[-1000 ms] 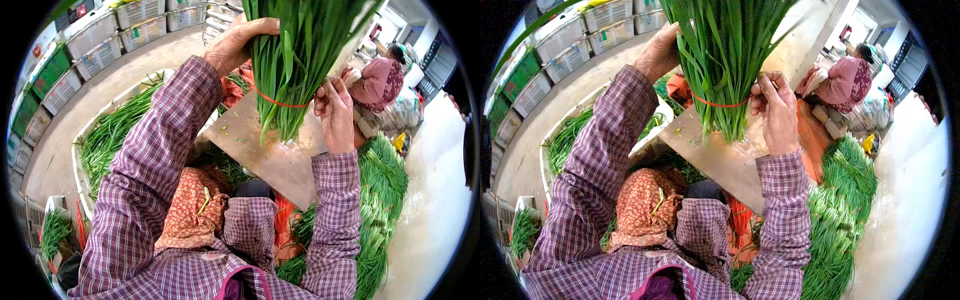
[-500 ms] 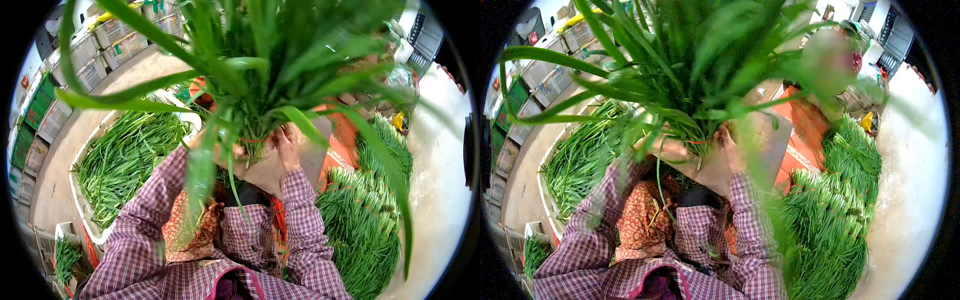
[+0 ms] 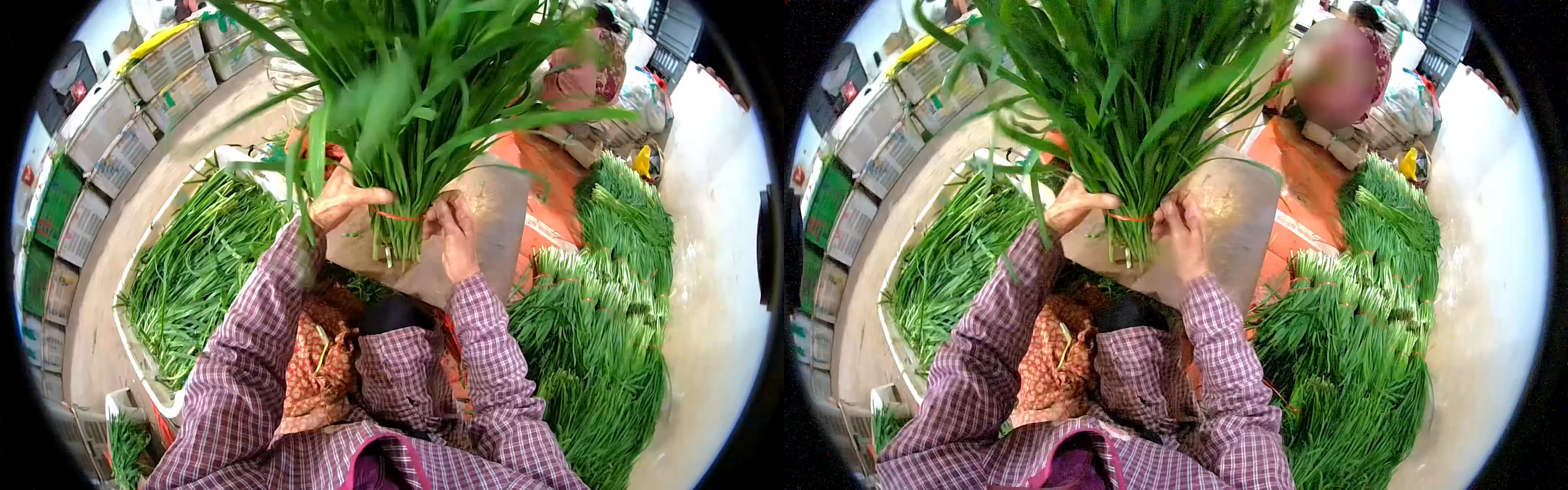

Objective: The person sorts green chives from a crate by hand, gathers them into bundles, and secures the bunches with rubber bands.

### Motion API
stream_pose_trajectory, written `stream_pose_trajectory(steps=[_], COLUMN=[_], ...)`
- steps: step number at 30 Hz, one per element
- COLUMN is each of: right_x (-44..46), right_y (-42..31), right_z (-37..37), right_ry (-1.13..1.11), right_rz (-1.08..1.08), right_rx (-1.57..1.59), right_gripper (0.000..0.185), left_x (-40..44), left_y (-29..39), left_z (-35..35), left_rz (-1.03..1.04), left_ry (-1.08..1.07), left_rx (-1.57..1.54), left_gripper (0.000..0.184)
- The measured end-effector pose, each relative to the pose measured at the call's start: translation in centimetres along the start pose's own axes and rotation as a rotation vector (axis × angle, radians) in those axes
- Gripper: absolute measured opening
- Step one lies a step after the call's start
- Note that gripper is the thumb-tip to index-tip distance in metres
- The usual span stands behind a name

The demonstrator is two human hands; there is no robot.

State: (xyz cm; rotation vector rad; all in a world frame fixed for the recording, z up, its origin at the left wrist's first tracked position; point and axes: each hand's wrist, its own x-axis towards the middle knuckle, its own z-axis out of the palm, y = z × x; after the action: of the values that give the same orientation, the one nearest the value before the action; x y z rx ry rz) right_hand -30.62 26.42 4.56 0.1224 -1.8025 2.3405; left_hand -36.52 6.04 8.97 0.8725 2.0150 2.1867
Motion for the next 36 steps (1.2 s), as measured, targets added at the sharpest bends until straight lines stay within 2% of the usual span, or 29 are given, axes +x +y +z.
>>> stream_pose_trajectory(steps=[3, 5, 6, 8, 9, 11, 13, 14, 15, 17, 19, 21, 23, 24, 25, 27, 29, 31, 33, 34, 36], right_x=[-0.8, -0.3, -0.8, -1.5, -2.3, -4.6, -6.5, -7.3, -7.8, -7.7, -6.9, -6.3, -5.0, -4.6, -4.2, -3.4, -2.2, -1.9, -1.4, -0.9, -0.2], right_y=[-2.0, -4.2, -5.0, -5.0, -5.4, -6.6, -5.6, -4.7, -3.8, -0.9, -0.1, -1.0, -1.8, -2.8, -3.4, -4.3, -4.0, -5.2, -6.7, -6.5, -5.0], right_z=[1.3, 2.6, 3.3, 3.5, 3.7, 4.2, 4.1, 4.1, 3.9, 2.7, 2.2, 2.2, 2.2, 2.6, 2.8, 2.7, 2.1, 2.3, 2.6, 2.4, 2.0], right_ry=[-0.001, -0.014, 0.003, 0.013, 0.016, 0.119, 0.134, 0.197, 0.260, 0.294, 0.317, 0.319, 0.111, 0.113, 0.110, 0.043, 0.001, -0.078, -0.094, -0.093, -0.104], right_rz=[-0.006, -0.055, -0.093, -0.140, -0.130, -0.139, -0.129, -0.078, -0.025, 0.000, 0.075, 0.069, -0.069, -0.192, -0.195, -0.034, -0.061, -0.020, -0.063, -0.028, 0.046], right_rx=[0.038, 0.079, 0.189, 0.410, 0.411, 0.436, 0.458, 0.481, 0.505, 0.462, 0.218, 0.162, -0.122, -0.295, -0.295, -0.362, -0.319, -0.263, -0.240, -0.193, -0.105], right_gripper=[0.015, 0.015, 0.014, 0.013, 0.013, 0.014, 0.014, 0.014, 0.014, 0.013, 0.012, 0.009, 0.009, 0.012, 0.012, 0.010, 0.010, 0.010, 0.009, 0.009, 0.010], left_x=[1.3, 3.9, 5.3, 6.1, 6.4, 7.2, 7.8, 8.2, 7.4, 6.6, 5.2, 2.1, -3.1, -5.0, -6.1, -7.0, -6.6, -5.5, -4.4, -3.8, -4.0], left_y=[3.2, 5.2, 6.5, 10.4, 11.4, 10.9, 9.0, 6.7, 5.0, 3.6, 3.3, 3.5, 4.5, 3.8, 2.6, 0.4, -0.7, 0.9, 2.7, 3.2, 2.3], left_z=[0.0, 0.5, 1.0, 3.6, 4.3, 6.3, 7.3, 7.5, 7.0, 5.6, 4.0, 3.6, 6.2, 7.2, 7.5, 7.8, 7.1, 6.4, 5.7, 5.4, 4.9], left_rz=[-0.101, -0.021, 0.100, -0.052, -0.119, -0.277, -0.434, -0.353, -0.446, -0.431, -0.414, -0.179, 0.048, 0.045, -0.004, 0.103, 0.104, 0.097, 0.117, 0.013, -0.011], left_ry=[-0.017, -0.023, -0.077, -0.184, -0.280, -0.285, -0.470, -0.511, -0.428, -0.476, -0.510, -0.567, -0.462, -0.405, -0.377, -0.221, -0.199, -0.255, -0.334, -0.419, -0.444], left_rx=[0.040, 0.100, 0.186, -0.029, -0.024, 0.034, -0.041, 0.081, 0.328, 0.563, 0.451, 0.864, 1.339, 1.350, 1.330, 1.500, 1.499, 1.470, 1.424, 1.417, 1.411], left_gripper=[0.099, 0.093, 0.091, 0.091, 0.085, 0.089, 0.102, 0.114, 0.125, 0.134, 0.131, 0.121, 0.120, 0.122, 0.126, 0.129, 0.124, 0.106, 0.100, 0.097, 0.100])
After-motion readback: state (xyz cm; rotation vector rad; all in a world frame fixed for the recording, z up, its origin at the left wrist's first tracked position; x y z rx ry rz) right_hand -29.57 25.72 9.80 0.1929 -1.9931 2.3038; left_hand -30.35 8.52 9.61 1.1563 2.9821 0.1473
